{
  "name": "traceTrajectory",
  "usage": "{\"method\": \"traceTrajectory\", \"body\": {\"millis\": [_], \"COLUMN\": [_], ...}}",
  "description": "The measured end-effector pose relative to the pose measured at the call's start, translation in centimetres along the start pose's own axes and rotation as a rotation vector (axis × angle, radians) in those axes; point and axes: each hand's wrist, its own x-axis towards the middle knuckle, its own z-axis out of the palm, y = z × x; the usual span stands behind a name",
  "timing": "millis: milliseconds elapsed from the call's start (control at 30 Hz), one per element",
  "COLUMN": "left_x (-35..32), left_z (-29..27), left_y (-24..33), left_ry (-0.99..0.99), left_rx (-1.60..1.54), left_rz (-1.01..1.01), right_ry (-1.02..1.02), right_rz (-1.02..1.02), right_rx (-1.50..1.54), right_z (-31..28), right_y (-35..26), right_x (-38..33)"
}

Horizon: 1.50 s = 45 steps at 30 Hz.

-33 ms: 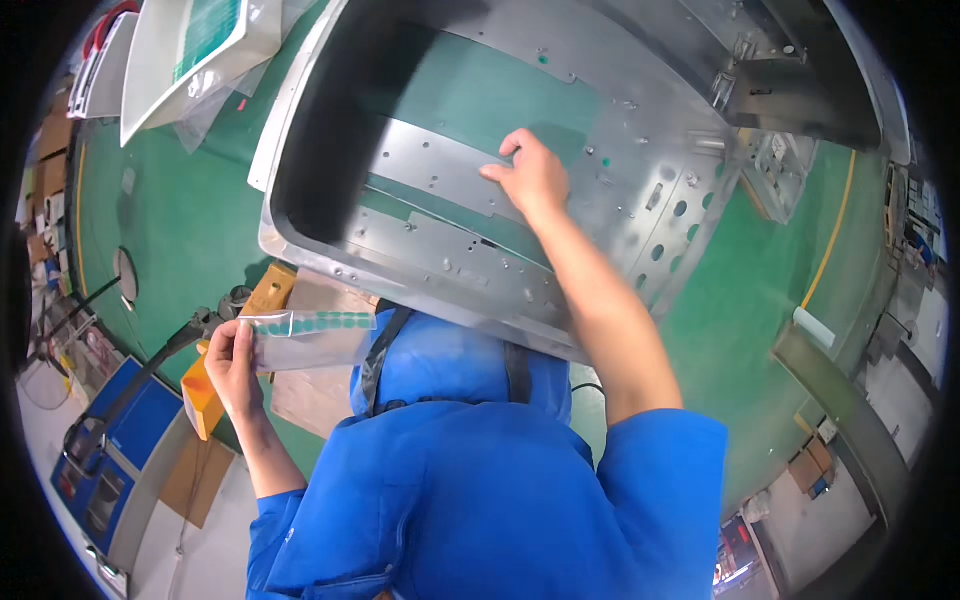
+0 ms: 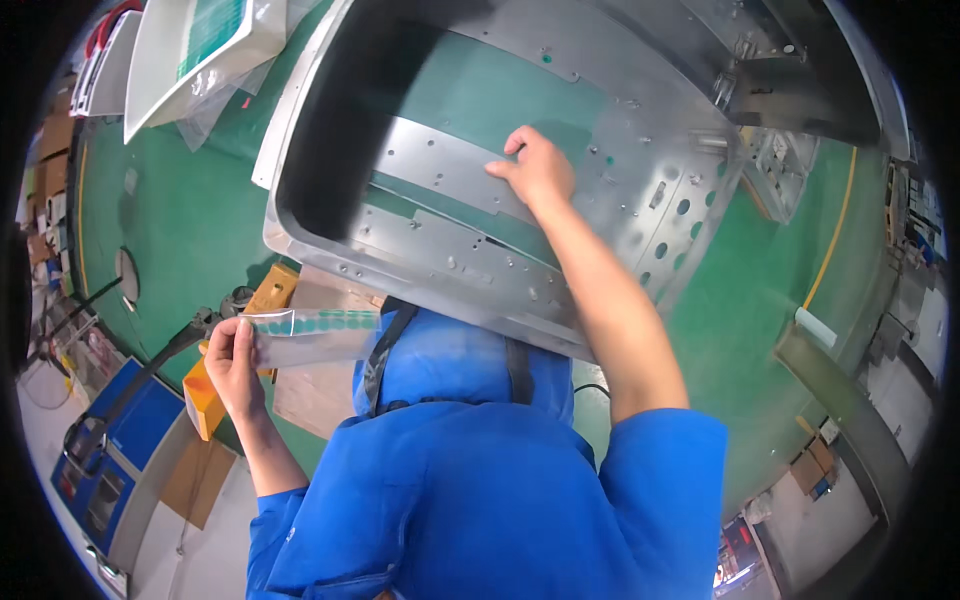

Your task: Apply small green circular stickers from a plastic bag onto specific points on metal housings.

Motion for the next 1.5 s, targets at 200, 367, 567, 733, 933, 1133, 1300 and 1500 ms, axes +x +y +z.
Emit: {"method": "traceTrajectory", "body": {"millis": [200,367,567,733,933,1133,1300,1500], "left_x": [-1.8,-3.1,-3.6,-3.4,-2.9,-2.7,-1.7,-1.3], "left_z": [1.9,4.2,4.6,4.6,4.3,4.9,3.4,5.3], "left_y": [1.2,0.7,-0.2,-1.6,-0.9,-1.7,-1.6,3.9], "left_ry": [-0.136,-0.256,-0.429,-0.383,-0.53,-0.423,-0.42,-0.5], "left_rx": [0.026,-0.121,-0.14,-0.251,-0.278,-0.178,-0.143,0.621], "left_rz": [0.258,0.358,0.236,0.179,0.138,0.185,0.19,0.838], "right_ry": [-0.363,-0.61,-0.631,-0.415,-0.174,-0.115,-0.386,-0.368], "right_rz": [-0.374,-0.586,-0.378,-0.417,-0.667,-0.715,-0.404,-0.509], "right_rx": [0.464,0.349,0.339,0.416,0.159,0.096,0.422,0.203], "right_z": [-3.8,-2.3,-1.6,-1.7,-0.9,-1.3,-2.6,-2.3], "right_y": [-10.0,-13.2,-10.7,-10.5,-9.5,-10.4,-8.6,-8.7], "right_x": [-8.9,-17.3,-17.9,-19.4,-19.3,-19.2,-18.4,-18.5]}}
